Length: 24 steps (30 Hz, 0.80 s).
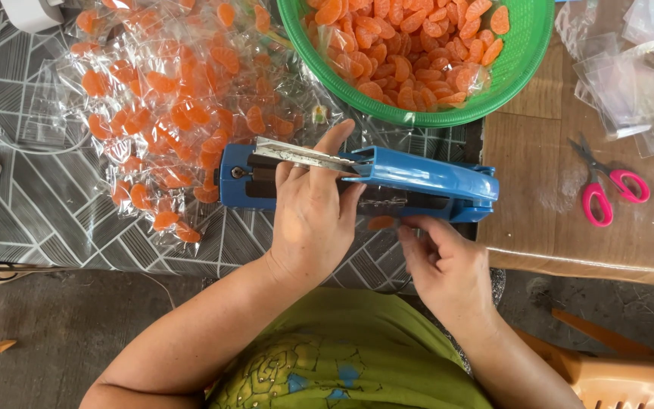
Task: Individually wrapping and sealing orange candies using a heat sealer
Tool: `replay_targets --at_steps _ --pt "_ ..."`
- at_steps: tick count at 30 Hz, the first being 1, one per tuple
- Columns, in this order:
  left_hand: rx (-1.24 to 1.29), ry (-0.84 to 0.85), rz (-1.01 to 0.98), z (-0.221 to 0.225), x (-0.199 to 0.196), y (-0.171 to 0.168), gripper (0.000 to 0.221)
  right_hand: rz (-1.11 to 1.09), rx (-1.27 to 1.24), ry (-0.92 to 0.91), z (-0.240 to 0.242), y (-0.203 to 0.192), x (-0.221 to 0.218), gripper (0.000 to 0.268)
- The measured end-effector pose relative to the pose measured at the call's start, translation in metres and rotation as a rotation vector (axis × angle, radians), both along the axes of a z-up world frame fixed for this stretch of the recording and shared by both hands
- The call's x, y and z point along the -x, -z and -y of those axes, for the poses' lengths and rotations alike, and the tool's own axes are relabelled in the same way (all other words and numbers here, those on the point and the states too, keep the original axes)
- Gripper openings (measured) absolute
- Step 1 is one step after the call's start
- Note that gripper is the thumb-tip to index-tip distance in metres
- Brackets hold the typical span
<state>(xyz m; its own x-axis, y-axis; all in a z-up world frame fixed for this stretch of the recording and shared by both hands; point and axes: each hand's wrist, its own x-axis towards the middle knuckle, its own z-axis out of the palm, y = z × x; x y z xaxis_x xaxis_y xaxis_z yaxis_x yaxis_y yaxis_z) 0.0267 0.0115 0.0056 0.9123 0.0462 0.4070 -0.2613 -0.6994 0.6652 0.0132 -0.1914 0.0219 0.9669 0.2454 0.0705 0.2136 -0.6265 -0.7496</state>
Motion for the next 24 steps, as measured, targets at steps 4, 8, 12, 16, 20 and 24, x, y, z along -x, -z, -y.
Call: replay_targets --at_steps 4,8,12,16,20,24 --pt "-0.002 0.009 0.006 -0.001 0.006 -0.003 0.062 -0.442 -0.144 0.216 -0.016 -0.009 -0.006 0.017" --pt "-0.029 0.025 -0.019 -0.005 0.008 -0.007 0.059 -0.467 -0.334 0.155 -0.015 0.001 -0.004 0.019" --pt "-0.059 0.015 -0.04 -0.004 0.005 -0.013 0.056 -0.47 -0.391 0.113 -0.013 0.003 -0.002 0.023" --pt "-0.037 -0.013 -0.053 0.001 0.004 -0.006 0.056 -0.43 -0.39 0.079 -0.011 0.005 0.001 0.022" --pt "-0.068 -0.039 0.045 0.002 0.0 0.006 0.049 -0.412 -0.323 0.109 -0.01 0.004 0.003 0.021" --pt "-0.016 -0.042 0.09 0.006 -0.004 0.006 0.034 -0.381 -0.322 0.106 -0.005 0.007 0.002 0.02"
